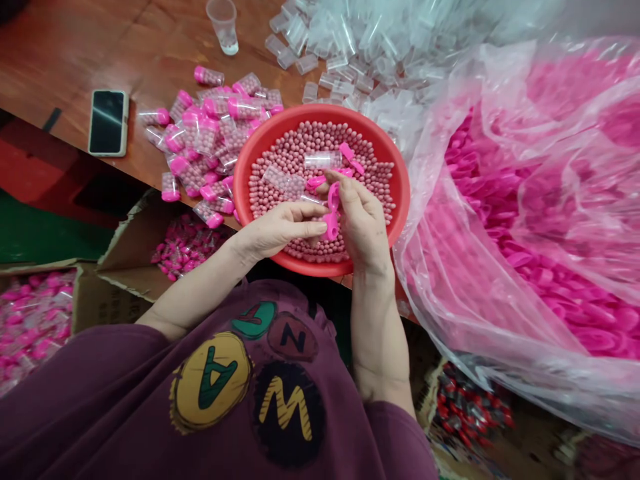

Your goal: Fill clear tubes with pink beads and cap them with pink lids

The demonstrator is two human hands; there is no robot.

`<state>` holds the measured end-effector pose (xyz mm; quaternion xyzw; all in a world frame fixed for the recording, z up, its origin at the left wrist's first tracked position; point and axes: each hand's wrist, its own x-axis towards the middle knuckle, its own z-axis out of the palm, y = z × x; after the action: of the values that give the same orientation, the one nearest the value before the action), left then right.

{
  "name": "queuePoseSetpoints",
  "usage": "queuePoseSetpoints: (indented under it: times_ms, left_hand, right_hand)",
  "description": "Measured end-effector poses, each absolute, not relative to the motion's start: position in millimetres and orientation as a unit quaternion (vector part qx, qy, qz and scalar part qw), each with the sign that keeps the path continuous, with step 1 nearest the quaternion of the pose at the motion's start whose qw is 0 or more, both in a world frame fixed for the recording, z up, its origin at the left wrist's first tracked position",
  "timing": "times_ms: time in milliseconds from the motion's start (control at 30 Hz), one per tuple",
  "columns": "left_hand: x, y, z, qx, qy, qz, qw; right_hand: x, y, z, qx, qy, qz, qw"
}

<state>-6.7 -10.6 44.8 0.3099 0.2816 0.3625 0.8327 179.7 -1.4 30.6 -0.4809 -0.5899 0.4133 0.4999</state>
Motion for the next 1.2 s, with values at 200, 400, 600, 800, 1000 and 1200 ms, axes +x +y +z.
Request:
queuePoseSetpoints:
  times_ms: [200, 400, 600, 800, 1000, 1200]
  left_hand:
    - [-8.3, -3.7, 44.9, 0.193, 0.299, 0.388, 0.850]
    - [-3.7, -4.8, 49.1, 0.184, 0.309, 0.408, 0.839]
    - [-3.7, -8.8, 50.0, 0.280, 0.324, 0.390, 0.815]
    - [5.3, -11.5, 37.7, 0.394, 0.340, 0.415, 0.746]
    - [5.8, -12.8, 45.3, 0.337, 0.350, 0.404, 0.775]
    - [2.9, -12.8, 61.9, 0.291, 0.373, 0.380, 0.795]
  right_hand:
    - [181.3, -13.9, 41.2, -0.440, -0.690, 0.294, 0.493]
    - [185.8, -25.5, 17.0, -0.426, -0.811, 0.160, 0.369]
    - [184.2, -23.4, 5.4, -0.452, -0.810, 0.062, 0.370]
    - [181.8, -25.8, 4.3, -0.481, -0.812, -0.034, 0.329]
    - [178.2, -21.5, 2.8, -0.489, -0.804, 0.019, 0.337]
    - [174.3, -24.4, 15.7, -0.525, -0.803, 0.000, 0.282]
